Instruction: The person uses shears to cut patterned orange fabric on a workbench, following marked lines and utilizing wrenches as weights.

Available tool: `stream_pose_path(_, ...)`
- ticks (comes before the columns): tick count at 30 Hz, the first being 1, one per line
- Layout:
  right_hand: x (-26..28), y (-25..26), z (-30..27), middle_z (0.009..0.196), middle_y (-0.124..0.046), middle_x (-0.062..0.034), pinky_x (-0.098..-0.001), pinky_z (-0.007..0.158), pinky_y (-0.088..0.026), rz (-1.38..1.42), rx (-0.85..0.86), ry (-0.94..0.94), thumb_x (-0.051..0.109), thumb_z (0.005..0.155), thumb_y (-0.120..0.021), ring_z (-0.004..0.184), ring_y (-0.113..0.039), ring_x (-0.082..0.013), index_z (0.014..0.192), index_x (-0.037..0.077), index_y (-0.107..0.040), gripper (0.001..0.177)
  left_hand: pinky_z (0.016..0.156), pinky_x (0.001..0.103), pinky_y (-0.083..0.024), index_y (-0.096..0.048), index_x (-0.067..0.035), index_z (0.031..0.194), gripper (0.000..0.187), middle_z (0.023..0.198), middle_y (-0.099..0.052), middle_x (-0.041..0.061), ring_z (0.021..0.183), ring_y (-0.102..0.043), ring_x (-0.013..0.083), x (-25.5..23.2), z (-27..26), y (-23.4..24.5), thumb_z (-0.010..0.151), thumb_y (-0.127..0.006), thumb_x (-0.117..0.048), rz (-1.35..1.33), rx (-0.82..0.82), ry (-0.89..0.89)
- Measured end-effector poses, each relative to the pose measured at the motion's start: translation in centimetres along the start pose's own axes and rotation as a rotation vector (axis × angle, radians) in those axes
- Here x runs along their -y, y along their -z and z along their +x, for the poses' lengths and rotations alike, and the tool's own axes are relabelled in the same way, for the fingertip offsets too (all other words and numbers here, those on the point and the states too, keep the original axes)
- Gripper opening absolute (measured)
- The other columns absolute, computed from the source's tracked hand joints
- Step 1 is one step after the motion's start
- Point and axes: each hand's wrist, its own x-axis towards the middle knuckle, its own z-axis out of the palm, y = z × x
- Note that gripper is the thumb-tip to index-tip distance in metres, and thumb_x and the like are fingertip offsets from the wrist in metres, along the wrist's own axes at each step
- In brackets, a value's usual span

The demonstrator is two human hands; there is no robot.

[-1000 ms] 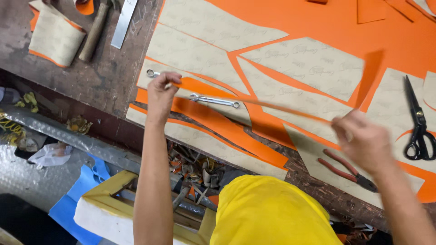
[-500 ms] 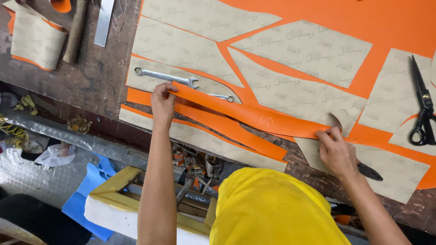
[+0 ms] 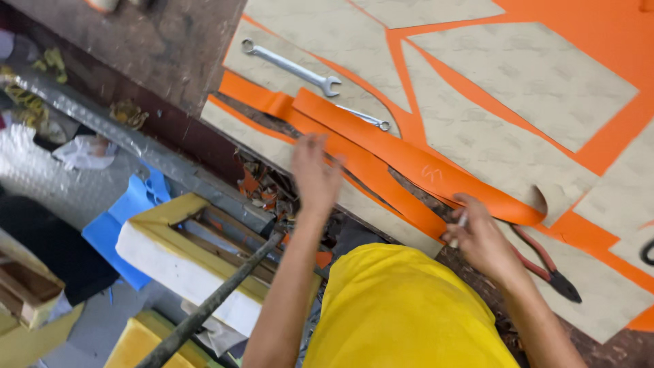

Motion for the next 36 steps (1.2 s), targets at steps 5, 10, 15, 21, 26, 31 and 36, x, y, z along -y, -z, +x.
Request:
stream_pose_path(5, 4.7, -4.1, 4.7, 0.091, -0.065, -0.0172, -0.0364, 0.07, -0.053, -0.243, 0.155, 0.092, 0.017, 0.095, -0.071, 0.076, -0.064, -0.0213, 0.118, 0.0, -0.066, 0.029, 0.117, 0.076, -0.004, -0.028, -0.013, 0.158, 0.117, 0.168, -0.018, 0.009, 0.155, -0.004, 0.0378, -1.7, -2.6, -2.3, 0.068, -0.08, -0.069, 0.238, 0.315, 0.132)
stream_pose_path(10, 6.9, -6.3, 7.9, 0.087, -0.065, -0.0169, -0.0396, 0.07, -0.052, -0.335, 0.169, 0.351, 0.015, 0.104, -0.059, 0.073, -0.062, -0.0251, 0.134, 0.001, -0.063, 0.033, 0.117, 0.079, -0.006, -0.025, -0.013, 0.161, 0.122, 0.17, -0.016, 0.008, 0.157, -0.005, 0.0422, -1.8, -4.3, -2.3, 0.069, -0.078, -0.072, 0.316, 0.286, 0.13)
stream_pose_path(15, 9.2, -7.4, 9.2, 0.089, -0.068, -0.0119, -0.0389, 0.069, -0.054, -0.282, 0.307, 0.299, 0.014, 0.092, -0.062, 0.071, -0.072, -0.0225, 0.13, 0.002, -0.057, 0.041, 0.115, 0.08, -0.007, -0.023, -0.016, 0.16, 0.126, 0.168, -0.013, 0.007, 0.155, -0.003, 0.0425, -2.5, -3.4, -1.7, 0.063, -0.081, -0.071, 0.306, 0.368, 0.195)
stream_pose_path(21, 10.4, -9.6, 9.8, 0.1, -0.07, -0.0183, -0.0433, 0.077, -0.052, -0.496, 0.133, 0.617, 0.011, 0.099, -0.066, 0.088, -0.068, -0.0368, 0.116, 0.003, -0.072, 0.02, 0.115, 0.081, -0.011, -0.023, -0.019, 0.161, 0.127, 0.169, -0.014, 0.005, 0.156, -0.005, 0.0404, -2.3, -3.4, -1.4, 0.061, -0.085, -0.067, 0.33, 0.359, 0.191)
stream_pose_path(26, 9.6, -10.7, 10.2, 0.099, -0.065, -0.0197, -0.0448, 0.077, -0.053, -0.517, 0.059, 0.797, 0.004, 0.098, -0.064, 0.089, -0.065, -0.0395, 0.117, 0.001, -0.07, 0.02, 0.116, 0.079, -0.017, -0.022, -0.019, 0.161, 0.127, 0.169, -0.014, 0.004, 0.157, -0.005, 0.0398, -2.2, -3.7, -1.4, 0.061, -0.085, -0.065, 0.313, 0.307, 0.181)
stream_pose_path(31, 9.3, -11.6, 11.4, 0.1, -0.067, -0.0177, -0.0458, 0.076, -0.055, -0.583, 0.042, 0.842, 0.002, 0.096, -0.066, 0.087, -0.067, -0.039, 0.113, 0.001, -0.071, 0.018, 0.118, 0.078, -0.017, -0.022, -0.02, 0.162, 0.125, 0.17, -0.014, 0.002, 0.157, -0.006, 0.0388, -2.2, -3.8, -1.2, 0.063, -0.085, -0.064, 0.332, 0.325, 0.182)
stream_pose_path(36, 9.3, -10.6, 10.7, 0.097, -0.066, -0.0171, -0.0469, 0.07, -0.054, -0.687, 0.044, 0.78, 0.001, 0.095, -0.066, 0.082, -0.066, -0.0383, 0.11, 0.001, -0.072, 0.015, 0.118, 0.078, -0.016, -0.021, -0.019, 0.161, 0.126, 0.169, -0.013, 0.003, 0.157, -0.005, 0.0396, -2.4, -3.9, -1.2, 0.063, -0.083, -0.067, 0.291, 0.339, 0.181)
